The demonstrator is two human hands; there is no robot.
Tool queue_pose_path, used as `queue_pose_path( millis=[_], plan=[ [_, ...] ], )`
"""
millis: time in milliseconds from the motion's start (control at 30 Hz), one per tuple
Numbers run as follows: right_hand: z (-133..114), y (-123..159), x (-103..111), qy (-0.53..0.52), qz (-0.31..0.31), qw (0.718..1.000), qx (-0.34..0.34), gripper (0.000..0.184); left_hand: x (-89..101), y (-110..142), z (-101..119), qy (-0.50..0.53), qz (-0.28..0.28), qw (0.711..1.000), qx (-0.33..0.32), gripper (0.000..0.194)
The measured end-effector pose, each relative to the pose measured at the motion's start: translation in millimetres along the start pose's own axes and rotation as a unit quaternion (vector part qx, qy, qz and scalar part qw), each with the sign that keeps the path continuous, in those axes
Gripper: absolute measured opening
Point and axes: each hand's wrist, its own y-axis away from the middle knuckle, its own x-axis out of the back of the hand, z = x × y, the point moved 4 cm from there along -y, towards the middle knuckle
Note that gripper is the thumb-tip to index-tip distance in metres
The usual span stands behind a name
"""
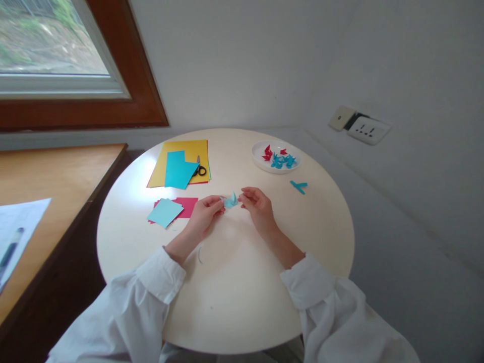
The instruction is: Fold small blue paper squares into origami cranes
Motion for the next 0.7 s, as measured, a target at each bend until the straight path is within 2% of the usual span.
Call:
queue_pose_path(
  millis=[233,333,533,700],
  plan=[
    [2.8,2.7,-2.9,-0.037,-0.056,0.993,-0.095,0.039,0.7,2.7,2.2,0.0,0.003,1.0,0.008,0.029],
    [2.6,3.3,-3.6,-0.055,-0.066,0.991,-0.105,0.041,-0.2,3.7,2.7,-0.01,-0.003,1.0,0.017,0.031],
    [2.1,2.0,-0.1,-0.092,-0.009,0.991,-0.093,0.037,0.6,1.8,1.1,0.002,0.009,1.0,0.004,0.031],
    [-1.6,0.6,4.7,-0.069,0.033,0.996,-0.044,0.033,0.3,1.5,0.8,0.01,0.015,1.0,-0.013,0.024]
  ],
)
